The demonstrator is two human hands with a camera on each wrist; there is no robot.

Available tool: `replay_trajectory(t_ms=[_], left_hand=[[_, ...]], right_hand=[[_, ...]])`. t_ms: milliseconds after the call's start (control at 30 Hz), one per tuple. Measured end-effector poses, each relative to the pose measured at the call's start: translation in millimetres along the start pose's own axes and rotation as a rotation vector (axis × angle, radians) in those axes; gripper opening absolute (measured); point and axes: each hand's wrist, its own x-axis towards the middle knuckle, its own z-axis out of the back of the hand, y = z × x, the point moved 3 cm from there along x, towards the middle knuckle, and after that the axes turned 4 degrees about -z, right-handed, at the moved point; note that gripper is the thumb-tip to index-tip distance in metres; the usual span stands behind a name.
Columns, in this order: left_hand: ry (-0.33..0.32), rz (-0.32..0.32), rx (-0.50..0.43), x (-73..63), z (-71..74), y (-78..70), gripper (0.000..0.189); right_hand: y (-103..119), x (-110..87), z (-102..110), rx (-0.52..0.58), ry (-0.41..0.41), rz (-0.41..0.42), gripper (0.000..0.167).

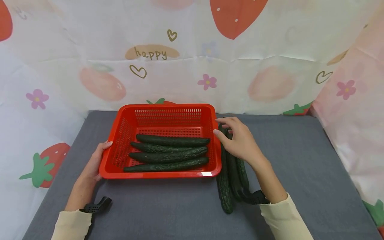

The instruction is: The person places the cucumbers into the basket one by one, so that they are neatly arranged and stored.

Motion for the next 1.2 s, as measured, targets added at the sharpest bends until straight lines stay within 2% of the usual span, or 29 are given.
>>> replay_trajectory(t_ms=[233,433,800,967,1200], left_hand=[[-0.006,-0.012,0.001,-0.1,1.0,0.7,0.033],[0.001,-0.009,-0.008,-1.4,1.7,0.8,0.034],[-0.026,0.037,-0.02,0.7,1.0,-1.3,0.032],[-0.01,0.027,-0.024,0.7,-0.1,-0.9,0.032],[-0.047,0.038,0.048,-1.6,1.1,0.9,0.036]], right_hand=[[-14,-7.3,-2,0.012,-0.023,-0.009,0.047],[-27,-14.4,-3,0.012,-0.032,-0.055,0.047],[-50,-28.4,1,0.01,-0.032,-0.128,0.053],[-59,-34.6,-4,0.021,-0.037,-0.164,0.055],[-73,-42.4,-14,0.031,-0.046,-0.21,0.056]])
